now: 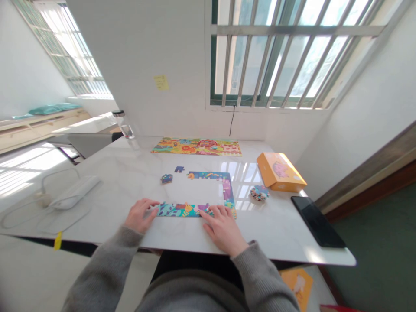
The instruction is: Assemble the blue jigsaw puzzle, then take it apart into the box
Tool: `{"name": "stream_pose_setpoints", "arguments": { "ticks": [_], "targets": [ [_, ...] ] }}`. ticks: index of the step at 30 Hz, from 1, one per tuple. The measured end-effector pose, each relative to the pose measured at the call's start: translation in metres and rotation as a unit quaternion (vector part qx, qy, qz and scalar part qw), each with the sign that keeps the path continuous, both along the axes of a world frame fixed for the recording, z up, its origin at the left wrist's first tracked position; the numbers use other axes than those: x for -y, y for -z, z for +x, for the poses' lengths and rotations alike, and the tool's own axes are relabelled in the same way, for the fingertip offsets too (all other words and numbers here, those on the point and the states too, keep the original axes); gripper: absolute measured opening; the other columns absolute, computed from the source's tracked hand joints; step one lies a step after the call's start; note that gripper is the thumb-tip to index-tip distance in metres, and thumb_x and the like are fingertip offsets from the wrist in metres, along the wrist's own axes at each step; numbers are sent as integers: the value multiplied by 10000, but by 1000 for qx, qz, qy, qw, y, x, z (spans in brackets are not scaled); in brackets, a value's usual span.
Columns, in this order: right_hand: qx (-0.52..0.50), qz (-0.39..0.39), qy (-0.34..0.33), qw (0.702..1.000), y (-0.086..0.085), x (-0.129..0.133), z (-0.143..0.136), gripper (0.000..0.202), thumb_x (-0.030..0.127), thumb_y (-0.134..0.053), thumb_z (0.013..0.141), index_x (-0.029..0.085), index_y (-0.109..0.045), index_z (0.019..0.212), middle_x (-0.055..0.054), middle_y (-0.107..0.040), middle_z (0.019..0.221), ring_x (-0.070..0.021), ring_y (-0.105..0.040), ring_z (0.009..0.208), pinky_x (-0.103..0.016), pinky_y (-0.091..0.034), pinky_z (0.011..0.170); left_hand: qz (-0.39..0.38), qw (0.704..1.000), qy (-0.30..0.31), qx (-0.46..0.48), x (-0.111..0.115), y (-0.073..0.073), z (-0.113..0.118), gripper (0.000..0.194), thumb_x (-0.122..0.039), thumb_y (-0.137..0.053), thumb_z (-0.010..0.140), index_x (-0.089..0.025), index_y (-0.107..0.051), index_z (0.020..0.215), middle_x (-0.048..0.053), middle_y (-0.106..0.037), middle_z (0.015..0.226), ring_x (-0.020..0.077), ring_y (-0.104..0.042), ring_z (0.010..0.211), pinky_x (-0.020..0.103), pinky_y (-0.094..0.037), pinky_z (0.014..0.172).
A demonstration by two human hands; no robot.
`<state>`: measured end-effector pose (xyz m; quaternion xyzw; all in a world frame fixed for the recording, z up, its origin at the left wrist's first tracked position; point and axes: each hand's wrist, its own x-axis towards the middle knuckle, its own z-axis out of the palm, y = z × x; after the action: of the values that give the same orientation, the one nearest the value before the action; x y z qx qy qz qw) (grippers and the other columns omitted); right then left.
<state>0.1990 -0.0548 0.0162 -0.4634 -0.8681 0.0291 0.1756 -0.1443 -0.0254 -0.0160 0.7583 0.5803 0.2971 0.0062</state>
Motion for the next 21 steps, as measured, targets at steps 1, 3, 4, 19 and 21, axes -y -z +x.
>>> {"name": "stream_pose_setpoints", "arguments": {
  "ticks": [1, 3, 4, 19, 21],
  "targets": [
    [4, 1, -1, 1000, 0, 0, 0, 442, 332, -538, 969, 361, -525, 1409, -85, -590, 1248, -284, -482, 1151, -454, -361, 1008, -4, 1000, -3, -3, 3, 1, -5, 235, -356, -499, 926, -250, -672, 1046, 45, -689, 982, 231, -600, 935, 377, -447, 873],
    [10, 4, -3, 1000, 0, 0, -1, 450, 349, -542, 967, 379, -516, 1415, -82, -588, 1242, -286, -484, 1144, -463, -358, 1005, -15, 1000, 3, -14, 8, 0, -8, 233, -359, -496, 928, -258, -680, 1028, 40, -706, 994, 234, -605, 951, 375, -442, 875],
    [12, 5, -4, 1000, -1, 0, -1, 449, 352, -547, 964, 383, -520, 1411, -82, -587, 1240, -286, -486, 1142, -463, -361, 1001, -19, 1000, 7, -19, 9, 0, -7, 231, -362, -500, 924, -260, -685, 1017, 39, -710, 999, 236, -606, 959, 376, -440, 876],
    [-118, -7, -1, 993, 5, -1, 17, 333, 241, -479, 989, 263, -586, 1304, -83, -619, 1222, -242, -524, 1156, -431, -429, 1030, -52, 999, 10, 1, 8, -5, -2, 226, -375, -501, 918, -253, -679, 986, 36, -721, 995, 240, -615, 961, 405, -422, 893],
    [-108, 11, 16, 994, 9, -1, 25, 329, 237, -493, 981, 271, -601, 1290, -81, -622, 1218, -247, -523, 1166, -433, -429, 1031, -54, 998, 10, 2, 8, -6, -2, 230, -377, -499, 918, -253, -679, 991, 37, -723, 1009, 241, -618, 968, 405, -425, 893]
  ]
}}
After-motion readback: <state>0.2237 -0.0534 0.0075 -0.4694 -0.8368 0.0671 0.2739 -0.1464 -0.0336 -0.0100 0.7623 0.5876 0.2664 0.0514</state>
